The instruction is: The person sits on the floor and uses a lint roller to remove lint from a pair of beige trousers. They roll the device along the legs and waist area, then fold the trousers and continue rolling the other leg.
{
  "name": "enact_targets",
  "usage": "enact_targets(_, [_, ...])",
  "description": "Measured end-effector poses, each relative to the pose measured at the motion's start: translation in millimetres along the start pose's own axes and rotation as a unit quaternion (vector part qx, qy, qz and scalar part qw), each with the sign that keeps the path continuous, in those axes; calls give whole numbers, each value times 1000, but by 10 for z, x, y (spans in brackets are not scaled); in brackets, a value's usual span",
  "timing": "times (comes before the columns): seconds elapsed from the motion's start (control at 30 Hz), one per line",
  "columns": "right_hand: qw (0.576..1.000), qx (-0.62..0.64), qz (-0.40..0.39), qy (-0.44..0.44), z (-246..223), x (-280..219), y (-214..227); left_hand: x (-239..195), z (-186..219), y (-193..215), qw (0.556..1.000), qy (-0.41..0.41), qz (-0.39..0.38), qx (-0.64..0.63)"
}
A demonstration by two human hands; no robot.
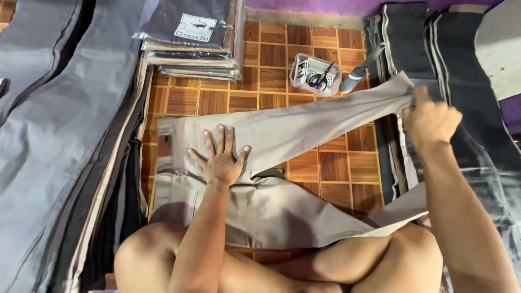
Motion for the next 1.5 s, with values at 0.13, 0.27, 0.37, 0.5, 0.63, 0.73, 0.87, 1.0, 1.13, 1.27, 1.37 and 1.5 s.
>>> enact_targets(0.13, [989, 21, -118, -92, 566, -71, -461, -20, -97, 10, 999, 23, -12, 21])
enact_targets(0.27, [977, 61, -80, -186, 1053, -387, -889, 65, -189, 93, 999, 14, 3, 34])
enact_targets(0.37, [950, 250, -127, -141, 722, -726, -591, 238, -354, 93, 999, 21, 24, 34])
enact_targets(0.5, [968, 240, 65, 21, 203, -1152, -77, 583, -618, 3, 999, 10, 31, 5])
enact_targets(0.63, [889, 359, -278, 47, -711, -1526, 501, 423, -371, 21, 969, 54, 237, 50])
enact_targets(0.73, [841, 357, -395, 99, -1211, -1656, 472, -130, 262, -55, 971, 94, 215, 48])
enact_targets(0.87, [770, 487, -411, -13, -1632, -1690, -50, -526, 607, -749, 993, 88, -75, -33])
enact_targets(1.0, [786, 478, -391, 33, -1482, -1704, -749, -420, 469, -456, 997, 48, -68, -4])
enact_targets(1.13, [829, 359, -423, 71, -1123, -1758, -386, -63, 168, -356, 998, -19, 24, 52])
enact_targets(1.27, [849, 259, -454, 80, -975, -1868, -517, 24, -165, 4, 993, -86, 34, 76])
enact_targets(1.37, [814, 337, -469, 61, -1002, -1915, -1077, 112, -541, -23, 993, -90, 44, 67])
enact_targets(1.5, [838, 327, -436, -19, -718, -1623, -1061, 124, -734, -123, 998, -29, 45, 38])
Point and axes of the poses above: each hand's wrist, its own x-axis towards the middle knuckle, its own y-axis out of the back of the hand, z = x × y, the point moved 8 cm from there along x, towards the middle knuckle, and after that the axes turned 3 degrees about -z, right-handed, at the moved point
